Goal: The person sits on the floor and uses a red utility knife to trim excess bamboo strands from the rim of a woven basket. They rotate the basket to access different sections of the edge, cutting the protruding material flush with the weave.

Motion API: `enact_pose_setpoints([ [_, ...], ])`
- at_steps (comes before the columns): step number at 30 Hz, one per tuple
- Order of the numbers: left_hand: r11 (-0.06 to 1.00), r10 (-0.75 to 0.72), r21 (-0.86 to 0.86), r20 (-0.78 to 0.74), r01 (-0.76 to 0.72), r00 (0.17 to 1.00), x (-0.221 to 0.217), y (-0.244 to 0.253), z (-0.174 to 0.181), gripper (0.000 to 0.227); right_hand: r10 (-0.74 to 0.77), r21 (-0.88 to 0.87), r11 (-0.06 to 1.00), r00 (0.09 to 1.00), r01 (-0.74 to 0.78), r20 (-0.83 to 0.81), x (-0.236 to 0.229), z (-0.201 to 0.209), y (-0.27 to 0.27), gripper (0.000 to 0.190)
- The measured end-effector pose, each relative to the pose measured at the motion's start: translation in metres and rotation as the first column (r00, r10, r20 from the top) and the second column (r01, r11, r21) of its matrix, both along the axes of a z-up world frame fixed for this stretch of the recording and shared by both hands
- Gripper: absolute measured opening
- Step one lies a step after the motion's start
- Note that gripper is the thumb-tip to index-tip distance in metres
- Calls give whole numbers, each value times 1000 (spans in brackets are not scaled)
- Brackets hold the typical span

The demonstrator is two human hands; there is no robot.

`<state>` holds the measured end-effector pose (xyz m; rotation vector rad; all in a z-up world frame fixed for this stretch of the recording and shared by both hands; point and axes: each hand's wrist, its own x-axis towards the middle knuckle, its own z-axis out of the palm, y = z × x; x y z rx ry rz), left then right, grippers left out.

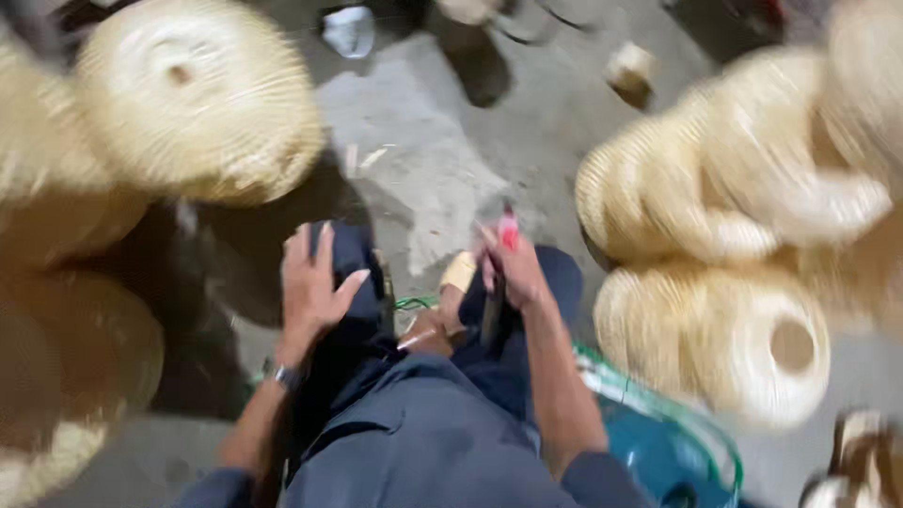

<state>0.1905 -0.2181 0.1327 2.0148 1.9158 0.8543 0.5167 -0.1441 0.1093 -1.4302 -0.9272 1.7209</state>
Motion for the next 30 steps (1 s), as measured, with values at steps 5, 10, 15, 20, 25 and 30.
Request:
enact_pose_setpoints([
  [5,866,-254,-50,813,497,525,50,-28,103,73,-23,447,784,698,-432,715,71,81,73,26],
  [10,254,-592,267,803,930,-69,85,-57,243,95,-151,183,658,110,-730,982,182,88,74,18],
  [15,-25,-528,412,768,911,-362,144,-68,298,94,220,-206,943,24,-260,975,320,42,9,38],
  [20,-78,-536,445,736,892,-414,181,-77,306,94,-297,297,955,44,8,954,432,17,-98,71],
  [25,-18,-600,438,714,899,-360,205,-77,301,94,-288,281,947,24,154,957,457,-5,-144,102],
  [30,131,-725,394,664,910,-183,213,-74,283,95,-233,217,965,105,148,967,464,-9,-145,126],
])
